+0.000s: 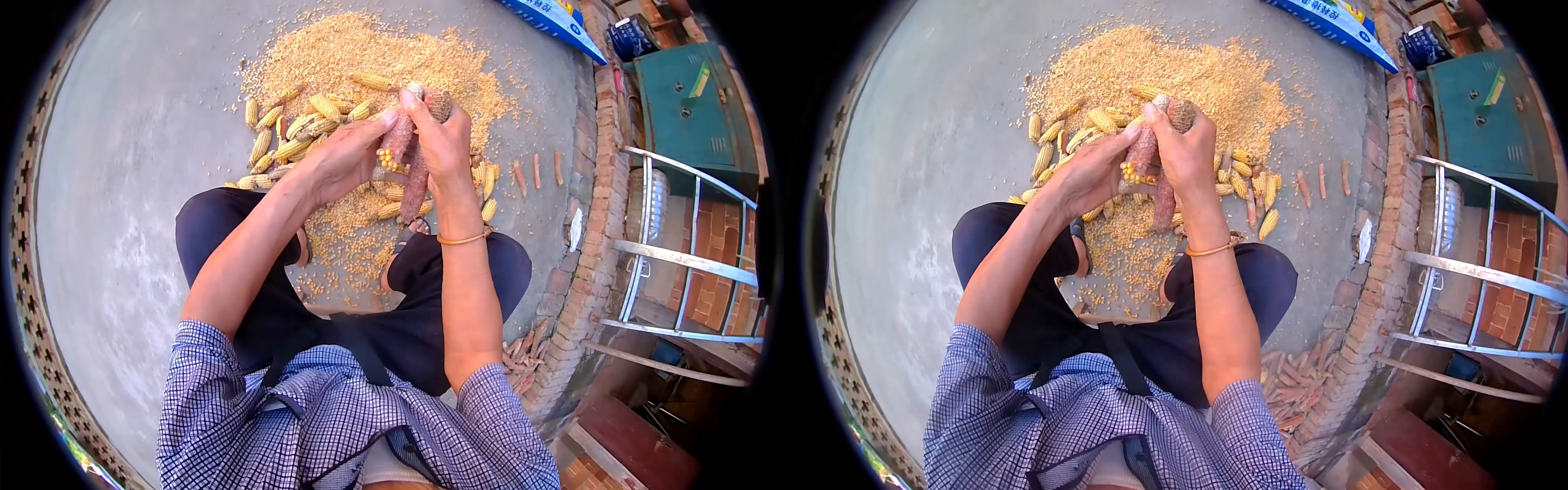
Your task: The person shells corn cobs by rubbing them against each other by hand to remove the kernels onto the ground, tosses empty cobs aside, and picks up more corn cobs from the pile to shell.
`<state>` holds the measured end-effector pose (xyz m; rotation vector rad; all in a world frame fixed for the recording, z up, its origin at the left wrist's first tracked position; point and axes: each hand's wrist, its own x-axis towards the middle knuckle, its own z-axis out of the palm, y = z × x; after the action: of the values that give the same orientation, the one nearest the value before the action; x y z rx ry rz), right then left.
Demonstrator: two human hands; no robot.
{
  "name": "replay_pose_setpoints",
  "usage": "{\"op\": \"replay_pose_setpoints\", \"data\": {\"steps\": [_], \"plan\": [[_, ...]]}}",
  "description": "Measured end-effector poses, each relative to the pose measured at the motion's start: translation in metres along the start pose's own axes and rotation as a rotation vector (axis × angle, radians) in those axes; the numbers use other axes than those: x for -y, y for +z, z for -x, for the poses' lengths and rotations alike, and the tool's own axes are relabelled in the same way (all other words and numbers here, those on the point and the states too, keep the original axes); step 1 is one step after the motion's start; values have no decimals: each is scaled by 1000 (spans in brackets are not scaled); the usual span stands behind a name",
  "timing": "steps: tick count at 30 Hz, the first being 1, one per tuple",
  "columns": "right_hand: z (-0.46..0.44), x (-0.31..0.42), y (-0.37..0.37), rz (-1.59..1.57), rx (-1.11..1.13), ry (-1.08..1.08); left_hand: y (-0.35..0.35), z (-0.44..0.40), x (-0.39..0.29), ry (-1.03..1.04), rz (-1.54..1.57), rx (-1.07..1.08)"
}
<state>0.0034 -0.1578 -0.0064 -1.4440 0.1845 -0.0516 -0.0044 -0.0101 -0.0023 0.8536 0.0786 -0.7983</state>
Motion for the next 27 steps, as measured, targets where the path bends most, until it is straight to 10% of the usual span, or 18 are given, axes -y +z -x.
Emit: {"op": "replay_pose_setpoints", "data": {"steps": [13, 27], "plan": [[20, 12, 7, -190, -322, -41, -13, 2, -12, 361, -198, 7], [48, 16, 24, -35, 329, 142, -10, 9, -36, 480, 11, -15]]}}
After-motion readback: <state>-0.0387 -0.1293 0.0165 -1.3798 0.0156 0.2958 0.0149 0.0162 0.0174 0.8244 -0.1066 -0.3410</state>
